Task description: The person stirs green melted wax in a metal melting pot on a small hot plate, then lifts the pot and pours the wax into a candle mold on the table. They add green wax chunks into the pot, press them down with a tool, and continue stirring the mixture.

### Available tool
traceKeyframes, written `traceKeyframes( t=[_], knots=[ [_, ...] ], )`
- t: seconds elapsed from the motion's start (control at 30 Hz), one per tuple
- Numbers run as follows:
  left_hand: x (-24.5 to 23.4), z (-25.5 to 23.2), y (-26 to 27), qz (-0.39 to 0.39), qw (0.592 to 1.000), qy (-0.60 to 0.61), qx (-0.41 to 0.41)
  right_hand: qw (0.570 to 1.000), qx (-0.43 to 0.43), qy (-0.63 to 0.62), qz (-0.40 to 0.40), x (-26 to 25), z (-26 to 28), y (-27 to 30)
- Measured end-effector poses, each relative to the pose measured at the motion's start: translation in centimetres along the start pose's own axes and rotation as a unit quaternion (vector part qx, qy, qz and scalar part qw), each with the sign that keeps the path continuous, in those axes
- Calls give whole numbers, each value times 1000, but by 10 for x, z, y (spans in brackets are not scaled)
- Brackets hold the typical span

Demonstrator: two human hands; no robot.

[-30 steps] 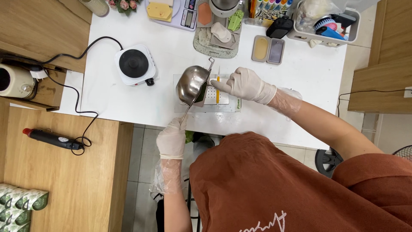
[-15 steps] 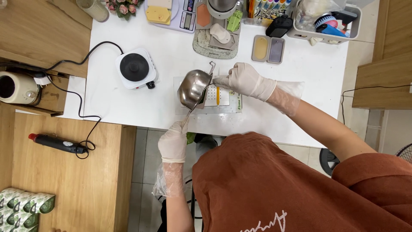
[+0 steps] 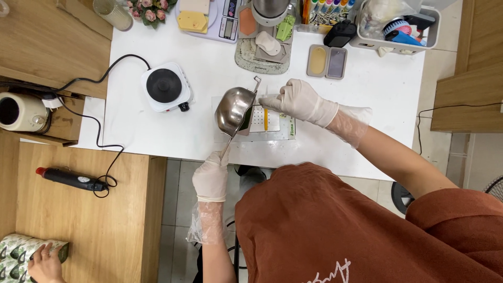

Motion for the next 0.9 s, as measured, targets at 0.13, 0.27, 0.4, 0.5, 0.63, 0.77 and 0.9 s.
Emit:
traceKeyframes(
  t=[0.13,0.27,0.4,0.5,0.63,0.77,0.9],
  knots=[
    [3,1,1,17,1000,2,-2,997,11,57,-52,-6,-2,2],
    [-3,0,-1,4,1000,14,-6,999,-6,35,-5,7,1,4],
    [4,2,3,-3,1000,16,7,998,-18,52,4,-7,1,0],
    [14,7,6,20,999,-33,-4,992,-16,120,-31,-22,1,-13],
    [-2,4,-4,7,1000,-16,-8,994,-9,99,-52,-6,0,-3],
    [-5,4,-7,21,999,15,-28,999,-26,44,-4,2,1,-1],
    [-2,1,-7,34,999,13,-34,999,18,30,-41,-23,-7,-5]
  ],
)
Point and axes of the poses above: each hand's wrist, its own y-axis away from the middle knuckle, its own x-axis out of the palm, z = x × y, the point moved 9 cm from there along -y, towards the middle knuckle, and after that the axes turned 7 degrees about -y, right-handed, at the moved point
